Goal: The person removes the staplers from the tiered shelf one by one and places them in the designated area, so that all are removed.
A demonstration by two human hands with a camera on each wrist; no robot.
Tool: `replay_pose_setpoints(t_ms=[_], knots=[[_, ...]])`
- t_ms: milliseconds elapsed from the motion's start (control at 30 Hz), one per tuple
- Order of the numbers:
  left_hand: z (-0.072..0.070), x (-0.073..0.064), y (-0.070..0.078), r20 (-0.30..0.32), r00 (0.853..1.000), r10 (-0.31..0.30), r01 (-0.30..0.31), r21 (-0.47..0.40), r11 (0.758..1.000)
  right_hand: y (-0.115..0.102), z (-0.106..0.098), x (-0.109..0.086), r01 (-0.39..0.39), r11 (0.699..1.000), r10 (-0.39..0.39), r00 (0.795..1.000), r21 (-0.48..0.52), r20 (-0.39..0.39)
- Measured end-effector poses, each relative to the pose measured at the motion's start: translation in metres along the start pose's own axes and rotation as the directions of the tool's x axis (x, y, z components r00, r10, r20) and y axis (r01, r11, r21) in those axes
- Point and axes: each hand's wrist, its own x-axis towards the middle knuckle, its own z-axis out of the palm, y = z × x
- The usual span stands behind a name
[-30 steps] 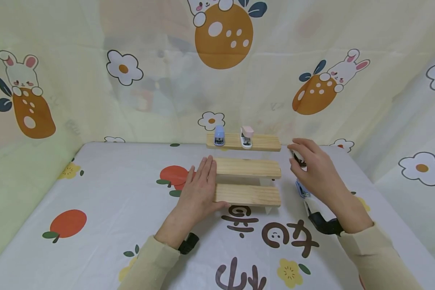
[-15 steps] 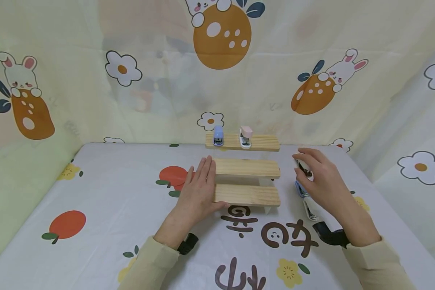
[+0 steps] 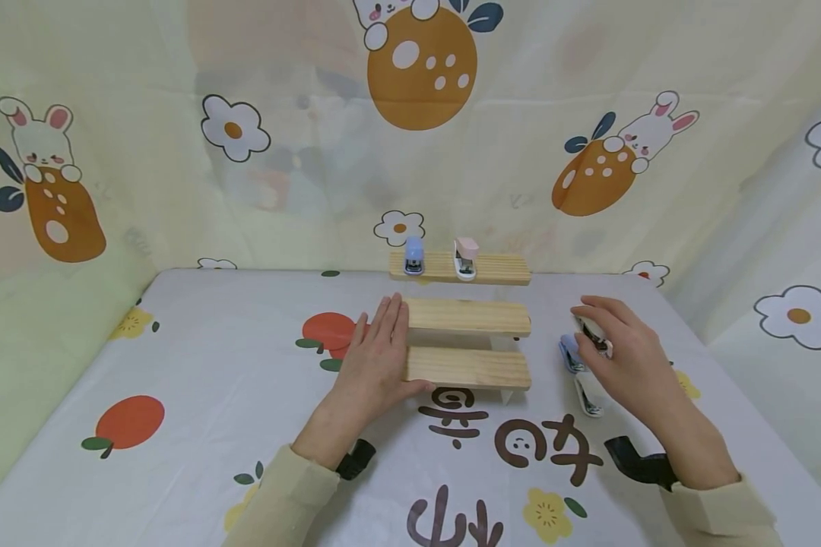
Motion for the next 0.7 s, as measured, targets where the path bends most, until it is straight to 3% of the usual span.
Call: replay_pose_setpoints(t_ms=[167, 400, 700], knots=[[0.0, 0.001, 0.0, -0.004, 1.0, 0.002, -0.002, -0.001, 1.0, 0.008, -0.001, -0.009, 0.014, 1.0, -0.014, 0.999, 0.012, -0.037], [0.002, 0.001, 0.0, -0.007, 1.0, 0.004, -0.004, 0.0, 1.0, 0.017, -0.001, -0.017, -0.016, 0.999, 0.017, 0.999, 0.042, -0.03], [0.002, 0.001, 0.0, -0.008, 1.0, 0.003, -0.003, 0.006, 1.0, 0.023, -0.006, -0.023, -0.082, 0.996, 0.081, 0.996, 0.041, 0.038]])
